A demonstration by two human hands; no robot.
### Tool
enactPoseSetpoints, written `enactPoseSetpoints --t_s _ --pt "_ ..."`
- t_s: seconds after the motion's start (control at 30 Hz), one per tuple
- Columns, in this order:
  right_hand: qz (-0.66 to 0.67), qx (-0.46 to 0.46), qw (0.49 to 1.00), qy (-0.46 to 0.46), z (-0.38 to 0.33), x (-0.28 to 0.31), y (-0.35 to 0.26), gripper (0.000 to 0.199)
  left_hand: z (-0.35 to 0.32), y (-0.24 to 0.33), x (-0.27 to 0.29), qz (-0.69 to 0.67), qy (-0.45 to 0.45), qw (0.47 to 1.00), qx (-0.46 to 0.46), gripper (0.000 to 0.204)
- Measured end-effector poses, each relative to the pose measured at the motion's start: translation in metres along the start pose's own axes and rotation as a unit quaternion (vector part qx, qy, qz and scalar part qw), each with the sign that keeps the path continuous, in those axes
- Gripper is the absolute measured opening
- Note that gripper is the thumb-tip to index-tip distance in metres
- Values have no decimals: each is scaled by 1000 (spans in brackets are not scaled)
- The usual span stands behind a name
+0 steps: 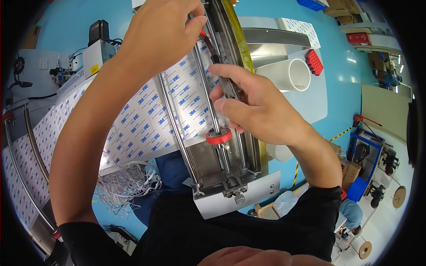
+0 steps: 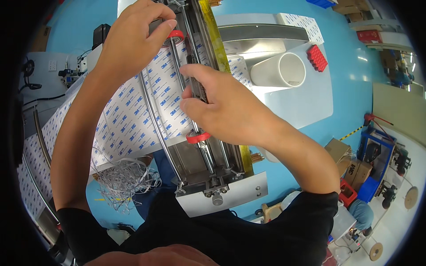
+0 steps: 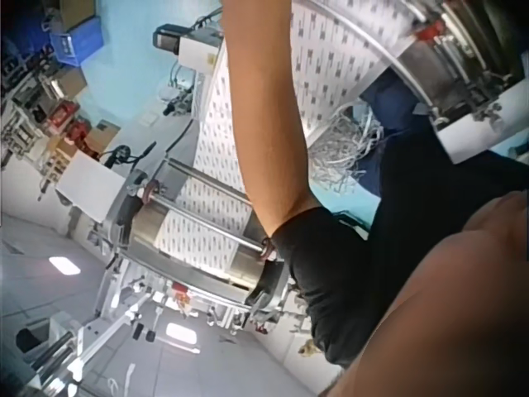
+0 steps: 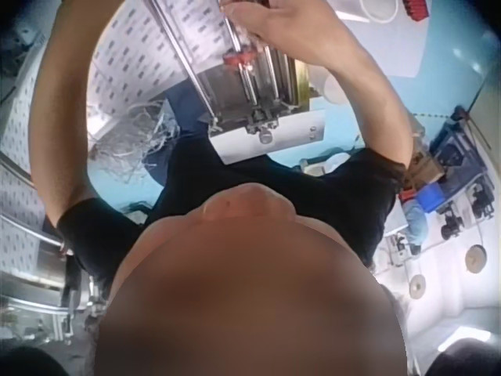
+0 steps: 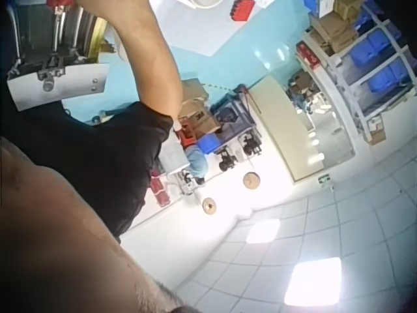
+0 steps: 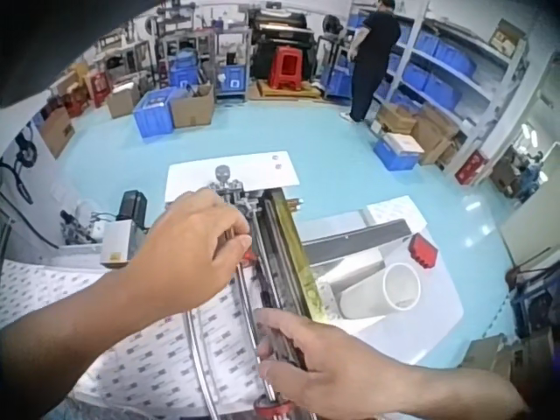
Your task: The recorder is operating a machine to feed adhesive label sheets, using a utility knife to cut them, and tweezers to remove or inspect parts of the material.
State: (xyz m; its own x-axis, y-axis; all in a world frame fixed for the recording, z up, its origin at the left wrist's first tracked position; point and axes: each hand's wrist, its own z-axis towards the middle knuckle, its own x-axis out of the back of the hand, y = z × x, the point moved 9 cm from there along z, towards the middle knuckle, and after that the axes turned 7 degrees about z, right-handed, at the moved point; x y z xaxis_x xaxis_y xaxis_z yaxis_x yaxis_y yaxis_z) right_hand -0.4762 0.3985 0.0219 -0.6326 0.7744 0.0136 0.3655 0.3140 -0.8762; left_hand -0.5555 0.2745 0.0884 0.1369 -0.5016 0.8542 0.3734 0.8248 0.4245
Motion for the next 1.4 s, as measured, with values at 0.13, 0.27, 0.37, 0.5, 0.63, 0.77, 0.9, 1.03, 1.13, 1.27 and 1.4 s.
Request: enactPoseSetpoints --t_s 0.13,0.27,0.37,0.5,0.63,0.77,0.9,1.03,1.13,1.27,1.4 --pt "-19 49 998 23 3 -3 -5 52 6 -2 -4 22 -5 1000 -13 12" --pt "-56 78 994 46 3 -4 -5 51 14 -15 -12 19 -56 997 43 13" --pt "-97 117 986 62 -2 -8 -7 50 11 -36 -26 20 -75 993 84 15" --pt "-72 109 989 66 3 -10 -4 48 8 -36 -28 17 -32 999 20 17" --pt "-136 131 979 78 8 -12 -9 49 9 -36 -29 36 -26 999 8 17" --pt "-196 171 960 102 -4 -18 -11 50 10 -36 -30 30 -38 998 35 17" --pt "-233 191 946 118 1 -17 -15 48 14 -36 -32 35 -36 998 39 19" --pt "-267 168 941 125 7 -18 -12 47 15 -38 -33 49 -53 996 57 21" --pt "-280 167 936 129 5 -18 -11 47 15 -36 -33 43 -49 996 63 22" --pt "-273 172 937 132 6 -15 -17 46 18 -41 -38 54 -78 993 67 23" --pt "-270 195 933 132 -2 -18 -18 46 18 -41 -40 49 -80 993 70 22"
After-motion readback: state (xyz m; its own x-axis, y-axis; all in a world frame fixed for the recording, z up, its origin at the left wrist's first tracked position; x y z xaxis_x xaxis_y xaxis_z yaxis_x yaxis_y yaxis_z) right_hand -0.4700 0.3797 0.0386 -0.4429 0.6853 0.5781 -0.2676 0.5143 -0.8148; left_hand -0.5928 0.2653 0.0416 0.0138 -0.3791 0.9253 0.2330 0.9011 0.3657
